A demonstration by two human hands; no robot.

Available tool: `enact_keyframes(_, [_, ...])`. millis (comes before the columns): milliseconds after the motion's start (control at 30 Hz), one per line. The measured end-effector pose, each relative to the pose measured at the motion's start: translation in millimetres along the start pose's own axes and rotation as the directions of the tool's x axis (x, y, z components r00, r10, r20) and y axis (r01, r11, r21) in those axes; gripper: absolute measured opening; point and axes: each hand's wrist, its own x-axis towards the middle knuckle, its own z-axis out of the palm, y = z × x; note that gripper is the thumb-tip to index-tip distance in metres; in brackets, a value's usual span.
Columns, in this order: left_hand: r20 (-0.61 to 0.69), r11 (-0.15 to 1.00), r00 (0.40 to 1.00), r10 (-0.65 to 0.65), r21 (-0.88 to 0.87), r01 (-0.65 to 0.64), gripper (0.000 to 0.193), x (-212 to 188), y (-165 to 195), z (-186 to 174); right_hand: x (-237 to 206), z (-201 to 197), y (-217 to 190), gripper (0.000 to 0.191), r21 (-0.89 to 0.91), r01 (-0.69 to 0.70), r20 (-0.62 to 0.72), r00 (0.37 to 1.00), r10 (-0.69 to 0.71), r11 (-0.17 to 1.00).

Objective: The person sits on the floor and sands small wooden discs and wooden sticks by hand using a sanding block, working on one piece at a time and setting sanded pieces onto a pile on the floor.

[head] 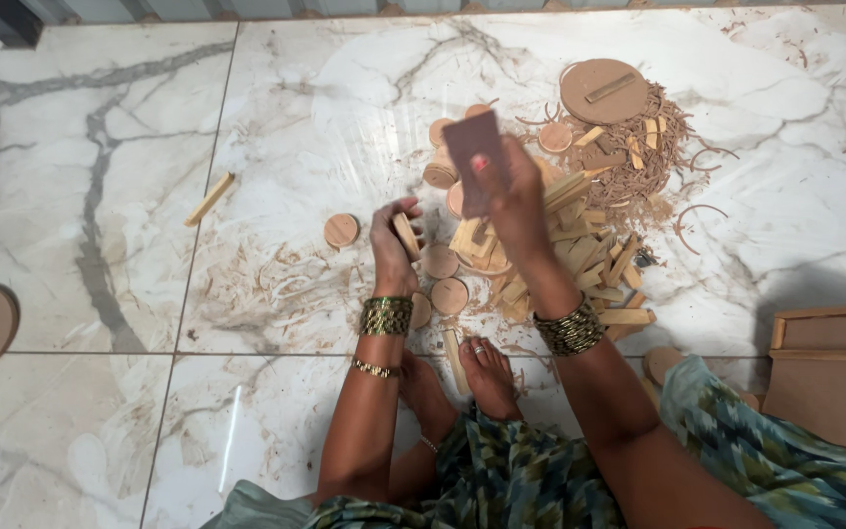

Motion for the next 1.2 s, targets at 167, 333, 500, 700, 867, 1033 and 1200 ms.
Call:
enact_keyframes(167, [-0.133, 0.972, 0.979, -0.154, 0.159, 0.174, 0.036, 10.1, -70.2, -18.9, 4.2, -14.8, -0.1, 0.072, 0.033, 0.324, -0.012, 0.946, -0.324, 0.946])
enact_keyframes(333, [-0.092, 0.848, 0.988, 0.127, 0.526, -0.060, 0.038, -3.1, -102.1, -16.6, 5.6, -12.6, -0.5, 0.077, -0.085, 0.539, -0.023, 0.840, -0.543, 0.838])
enact_keyframes(500, [0.246, 0.077, 0.808, 0.535, 0.939, -0.336, 0.068, -23.0, -104.6, -7.2, 3.0, -14.3, 4.8, 0.020, 0.375, 0.146, 0.103, 0.975, -0.198, 0.915])
enact_keyframes(700, [0.057, -0.005, 0.981, 0.183, 0.998, -0.057, 0.056, -70.6, -104.5, -3.1, 0.2, -15.1, 7.6, 0.012, 0.405, 0.154, 0.131, 0.966, -0.224, 0.901])
enact_keyframes(867, [0.246, -0.209, 0.952, 0.180, 0.956, -0.207, 0.065, -79.8, -113.0, -10.9, -4.6, -13.0, 7.1, 0.009, 0.526, 0.109, 0.233, 0.935, -0.267, 0.843])
enact_keyframes(1033, [0.345, -0.295, 0.889, 0.301, 0.920, -0.258, 0.069, -71.2, -125.1, -17.4, -11.7, -12.5, 3.8, 0.003, 0.645, -0.046, 0.327, 0.919, -0.221, 0.763])
enact_keyframes(1200, [0.221, -0.297, 0.975, 0.013, 0.932, -0.207, 0.042, -63.4, -129.0, -14.5, -12.3, -12.0, 1.3, 0.007, 0.715, -0.089, 0.327, 0.919, -0.219, 0.694])
